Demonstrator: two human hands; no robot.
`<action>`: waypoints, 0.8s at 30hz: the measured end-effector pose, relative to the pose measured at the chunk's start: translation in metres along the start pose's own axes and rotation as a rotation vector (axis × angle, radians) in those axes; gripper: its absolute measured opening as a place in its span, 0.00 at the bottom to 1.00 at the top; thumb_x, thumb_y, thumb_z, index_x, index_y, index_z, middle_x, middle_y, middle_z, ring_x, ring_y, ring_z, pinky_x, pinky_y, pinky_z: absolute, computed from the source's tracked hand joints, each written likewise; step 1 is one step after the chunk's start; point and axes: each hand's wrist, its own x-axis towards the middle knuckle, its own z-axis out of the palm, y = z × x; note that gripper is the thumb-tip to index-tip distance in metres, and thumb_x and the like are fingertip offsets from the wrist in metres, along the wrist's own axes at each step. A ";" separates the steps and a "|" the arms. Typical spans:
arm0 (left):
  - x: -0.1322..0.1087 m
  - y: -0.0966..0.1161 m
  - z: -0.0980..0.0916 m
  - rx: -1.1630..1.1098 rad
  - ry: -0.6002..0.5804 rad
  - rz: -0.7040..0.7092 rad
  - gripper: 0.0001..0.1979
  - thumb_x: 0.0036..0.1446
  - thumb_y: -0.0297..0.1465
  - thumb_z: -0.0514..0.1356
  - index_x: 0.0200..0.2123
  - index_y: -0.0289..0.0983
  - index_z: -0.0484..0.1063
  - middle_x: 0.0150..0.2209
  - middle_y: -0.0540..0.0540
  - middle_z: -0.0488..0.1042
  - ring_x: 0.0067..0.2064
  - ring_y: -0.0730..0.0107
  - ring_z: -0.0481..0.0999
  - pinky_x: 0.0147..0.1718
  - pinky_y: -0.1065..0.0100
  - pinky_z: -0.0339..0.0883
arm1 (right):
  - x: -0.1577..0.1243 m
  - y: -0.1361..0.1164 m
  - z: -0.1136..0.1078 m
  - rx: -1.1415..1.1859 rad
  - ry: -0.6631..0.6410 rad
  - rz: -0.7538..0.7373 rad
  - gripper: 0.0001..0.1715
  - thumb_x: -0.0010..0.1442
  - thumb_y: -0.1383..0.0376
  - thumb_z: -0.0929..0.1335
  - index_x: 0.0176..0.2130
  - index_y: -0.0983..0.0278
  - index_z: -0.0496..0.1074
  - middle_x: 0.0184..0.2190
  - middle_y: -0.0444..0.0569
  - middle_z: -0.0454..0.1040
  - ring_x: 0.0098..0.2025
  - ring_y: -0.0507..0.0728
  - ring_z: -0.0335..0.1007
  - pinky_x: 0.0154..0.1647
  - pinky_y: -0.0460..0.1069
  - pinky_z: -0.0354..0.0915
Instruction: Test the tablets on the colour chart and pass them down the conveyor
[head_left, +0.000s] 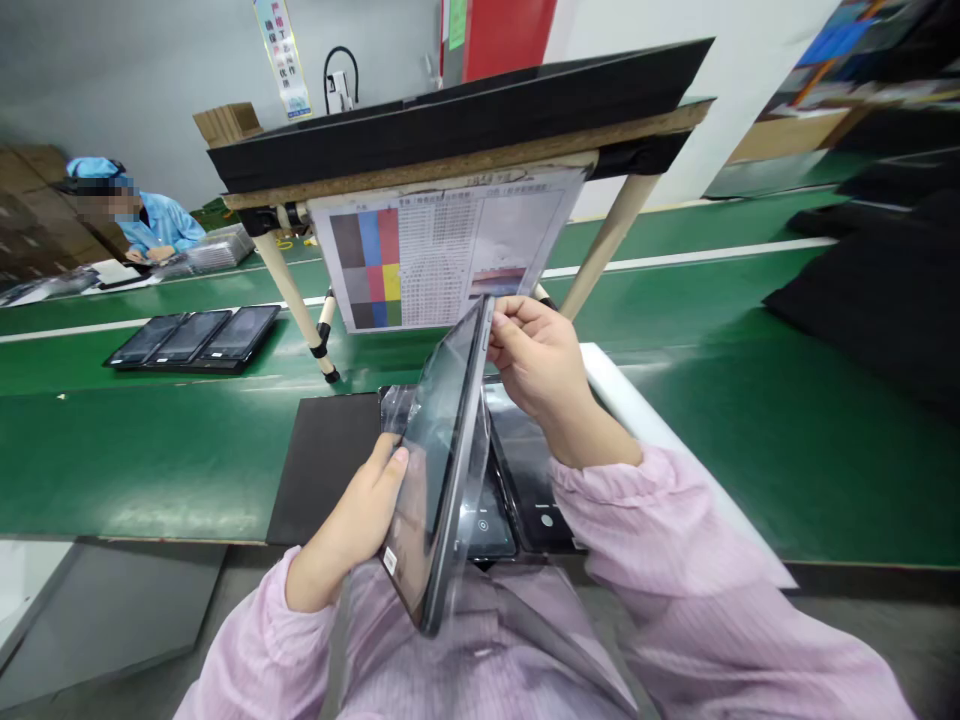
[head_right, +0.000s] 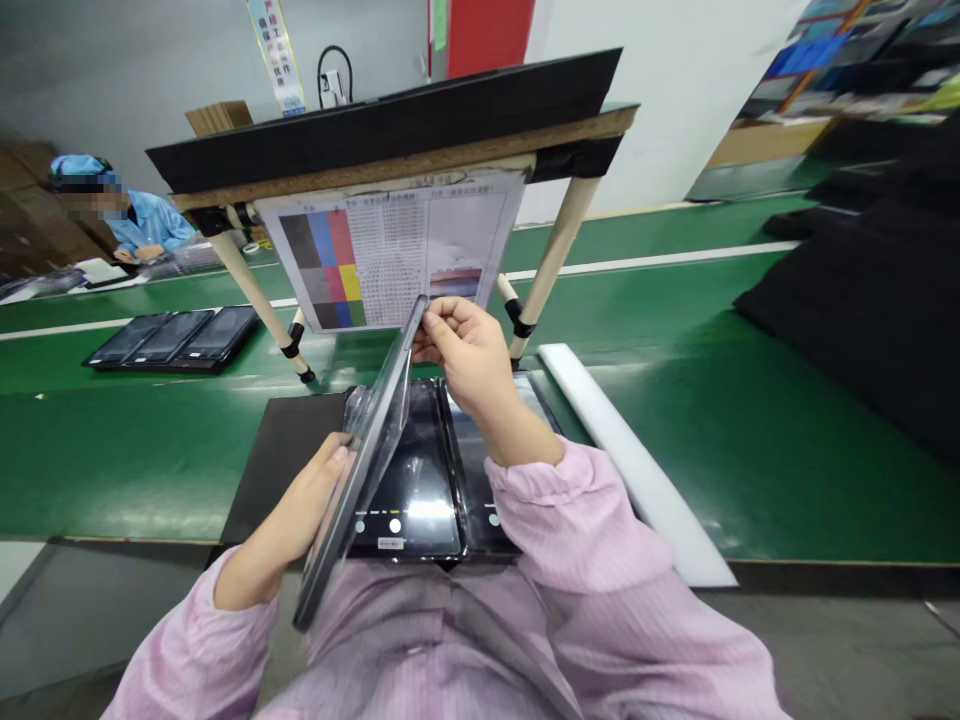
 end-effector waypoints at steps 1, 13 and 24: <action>0.000 0.002 0.000 0.048 0.008 0.025 0.20 0.69 0.48 0.47 0.49 0.40 0.67 0.44 0.46 0.76 0.48 0.63 0.75 0.52 0.62 0.66 | 0.000 0.000 0.001 -0.003 0.018 -0.014 0.25 0.44 0.51 0.80 0.30 0.62 0.70 0.23 0.41 0.68 0.23 0.49 0.64 0.22 0.46 0.66; 0.023 0.003 -0.010 0.389 0.402 0.191 0.31 0.64 0.49 0.53 0.62 0.33 0.59 0.49 0.34 0.77 0.51 0.48 0.77 0.51 0.50 0.68 | 0.013 0.001 0.008 -0.069 0.143 0.050 0.14 0.48 0.58 0.75 0.28 0.61 0.69 0.20 0.39 0.68 0.20 0.49 0.63 0.19 0.44 0.61; 0.037 -0.011 -0.013 0.232 0.756 0.382 0.27 0.58 0.45 0.64 0.54 0.37 0.62 0.31 0.49 0.72 0.32 0.64 0.76 0.33 0.65 0.67 | 0.005 0.006 0.018 0.091 0.165 0.062 0.09 0.51 0.60 0.73 0.30 0.60 0.70 0.24 0.39 0.73 0.34 0.54 0.77 0.35 0.49 0.76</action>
